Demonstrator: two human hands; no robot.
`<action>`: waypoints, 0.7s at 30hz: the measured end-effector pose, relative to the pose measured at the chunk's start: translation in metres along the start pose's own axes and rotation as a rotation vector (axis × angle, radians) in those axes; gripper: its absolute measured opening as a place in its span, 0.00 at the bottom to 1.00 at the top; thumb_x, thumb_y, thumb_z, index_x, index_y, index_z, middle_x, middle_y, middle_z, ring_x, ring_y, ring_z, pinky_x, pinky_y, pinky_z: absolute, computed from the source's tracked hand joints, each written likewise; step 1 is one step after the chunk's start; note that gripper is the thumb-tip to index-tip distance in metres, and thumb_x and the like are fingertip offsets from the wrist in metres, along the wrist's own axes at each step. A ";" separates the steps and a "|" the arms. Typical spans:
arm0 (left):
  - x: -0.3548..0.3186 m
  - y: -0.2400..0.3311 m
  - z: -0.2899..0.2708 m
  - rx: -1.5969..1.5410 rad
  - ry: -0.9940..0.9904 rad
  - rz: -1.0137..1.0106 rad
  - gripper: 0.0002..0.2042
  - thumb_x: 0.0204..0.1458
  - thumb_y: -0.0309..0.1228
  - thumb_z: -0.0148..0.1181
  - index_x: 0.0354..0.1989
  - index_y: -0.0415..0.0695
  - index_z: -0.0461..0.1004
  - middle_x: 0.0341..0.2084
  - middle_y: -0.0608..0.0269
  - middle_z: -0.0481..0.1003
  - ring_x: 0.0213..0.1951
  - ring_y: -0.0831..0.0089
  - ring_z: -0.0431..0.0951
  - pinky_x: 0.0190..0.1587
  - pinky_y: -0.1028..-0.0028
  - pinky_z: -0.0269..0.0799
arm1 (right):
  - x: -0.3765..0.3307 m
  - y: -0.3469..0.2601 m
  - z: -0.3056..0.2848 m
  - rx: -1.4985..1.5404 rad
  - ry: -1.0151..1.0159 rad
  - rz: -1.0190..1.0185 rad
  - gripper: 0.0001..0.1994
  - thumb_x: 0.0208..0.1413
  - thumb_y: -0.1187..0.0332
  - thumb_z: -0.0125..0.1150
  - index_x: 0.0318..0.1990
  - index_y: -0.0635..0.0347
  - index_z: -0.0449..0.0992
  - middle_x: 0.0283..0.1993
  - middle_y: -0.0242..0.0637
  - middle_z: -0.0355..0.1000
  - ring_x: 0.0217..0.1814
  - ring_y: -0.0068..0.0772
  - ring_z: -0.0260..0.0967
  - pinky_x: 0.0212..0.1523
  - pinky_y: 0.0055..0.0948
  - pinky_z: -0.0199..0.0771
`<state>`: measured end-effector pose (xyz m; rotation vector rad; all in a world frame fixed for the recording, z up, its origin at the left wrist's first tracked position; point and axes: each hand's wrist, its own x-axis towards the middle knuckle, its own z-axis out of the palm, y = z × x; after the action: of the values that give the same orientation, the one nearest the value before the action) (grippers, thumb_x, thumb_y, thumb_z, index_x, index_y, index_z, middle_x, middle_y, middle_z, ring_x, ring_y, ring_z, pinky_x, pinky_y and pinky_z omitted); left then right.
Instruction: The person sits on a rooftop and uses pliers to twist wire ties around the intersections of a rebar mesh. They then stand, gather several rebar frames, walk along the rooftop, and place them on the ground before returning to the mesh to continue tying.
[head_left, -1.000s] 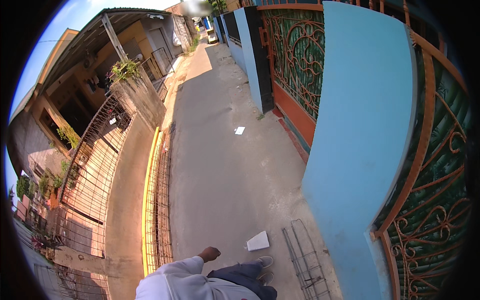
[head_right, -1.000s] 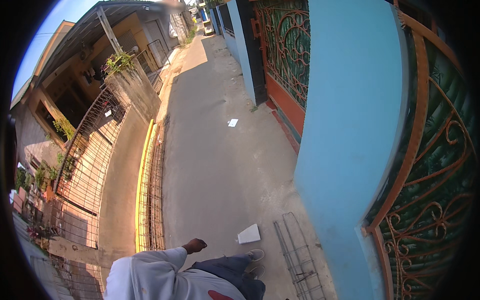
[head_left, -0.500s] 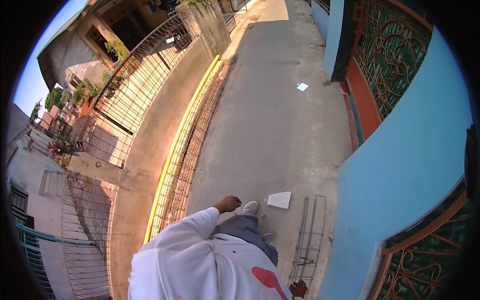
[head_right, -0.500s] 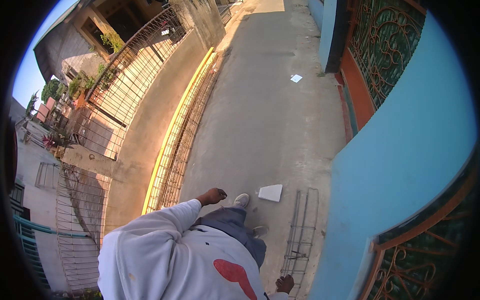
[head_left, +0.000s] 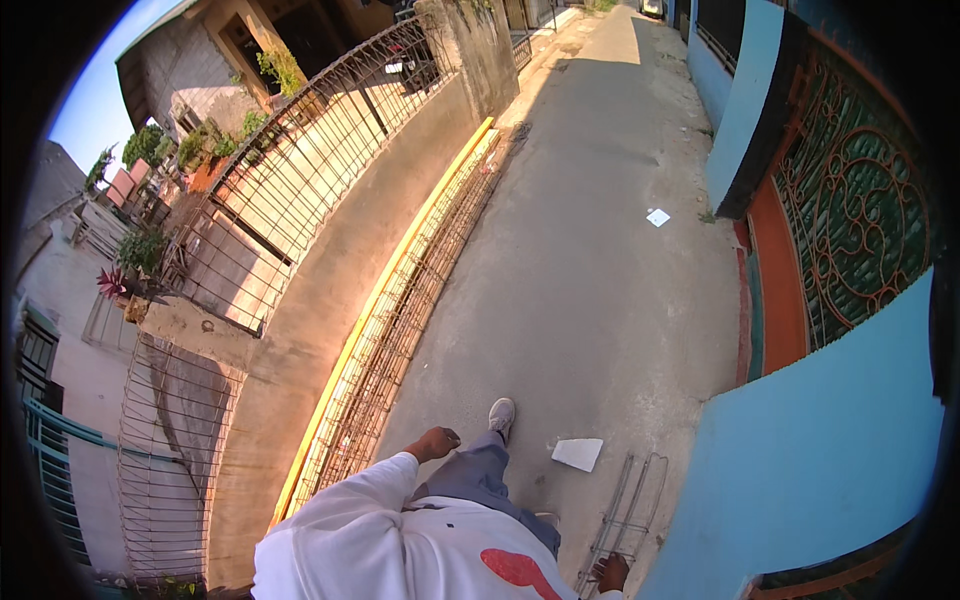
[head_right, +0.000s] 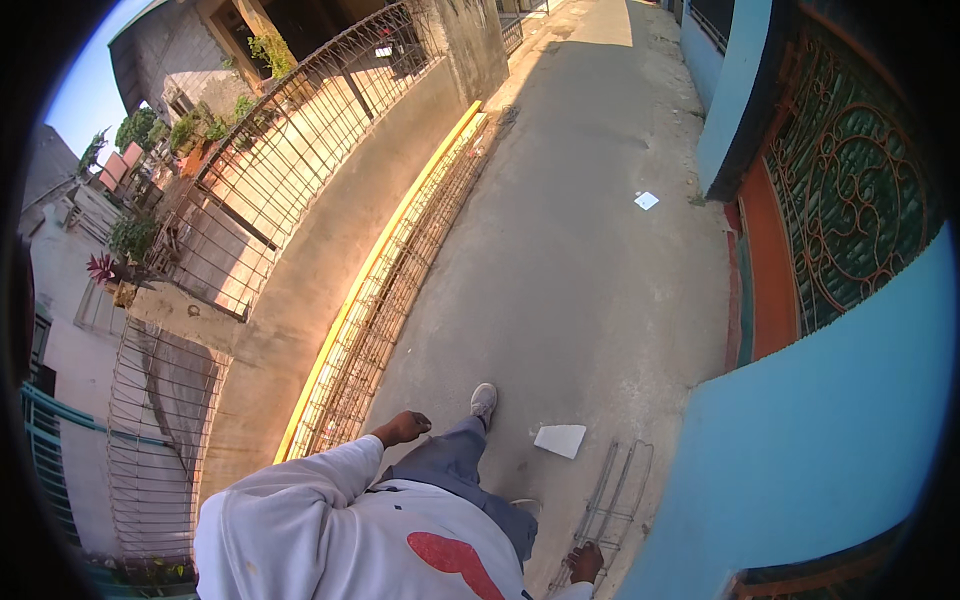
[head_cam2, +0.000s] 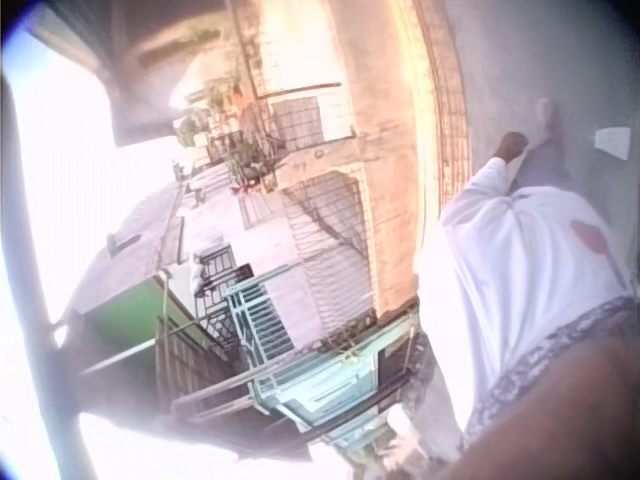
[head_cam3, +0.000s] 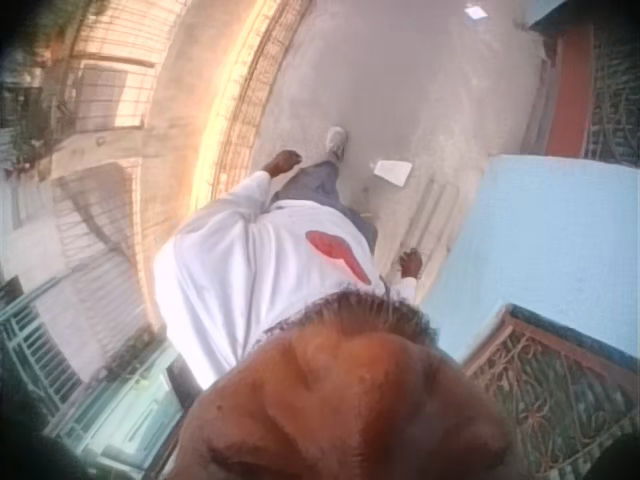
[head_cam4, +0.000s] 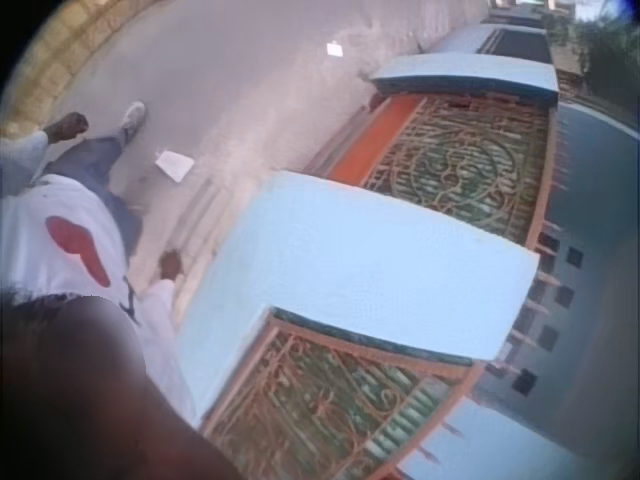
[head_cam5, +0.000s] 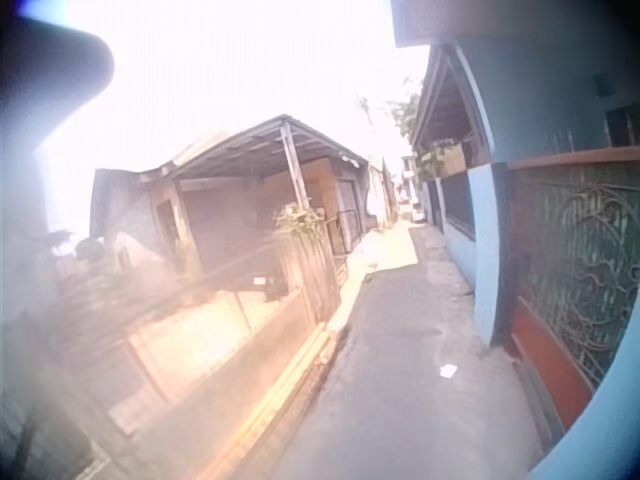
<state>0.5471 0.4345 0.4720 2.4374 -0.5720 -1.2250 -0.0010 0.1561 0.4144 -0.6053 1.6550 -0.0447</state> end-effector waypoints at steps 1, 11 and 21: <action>0.005 -0.013 -0.009 -0.037 -0.018 -0.047 0.17 0.56 0.40 0.59 0.48 0.44 0.82 0.47 0.51 0.81 0.50 0.56 0.80 0.56 0.64 0.73 | 0.003 -0.011 0.015 -0.039 0.003 -0.008 0.14 0.63 0.66 0.49 0.54 0.57 0.70 0.34 0.42 0.73 0.24 0.36 0.71 0.21 0.34 0.71; 0.145 -0.050 -0.188 -0.136 0.205 -0.074 0.15 0.59 0.37 0.56 0.46 0.42 0.82 0.45 0.49 0.81 0.49 0.50 0.80 0.54 0.60 0.74 | 0.034 -0.164 0.198 -0.240 -0.075 -0.130 0.08 0.62 0.65 0.52 0.45 0.55 0.72 0.31 0.36 0.72 0.28 0.32 0.70 0.25 0.33 0.72; 0.289 0.038 -0.256 -0.306 0.266 -0.004 0.18 0.58 0.40 0.54 0.45 0.39 0.82 0.47 0.45 0.79 0.51 0.48 0.78 0.57 0.59 0.71 | 0.062 -0.403 0.444 -0.464 -0.196 -0.238 0.08 0.60 0.63 0.56 0.42 0.55 0.74 0.29 0.36 0.73 0.31 0.32 0.71 0.31 0.39 0.73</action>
<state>0.9060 0.2907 0.4399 2.2865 -0.2797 -0.8929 0.5540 -0.0782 0.4207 -1.1219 1.3998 0.2252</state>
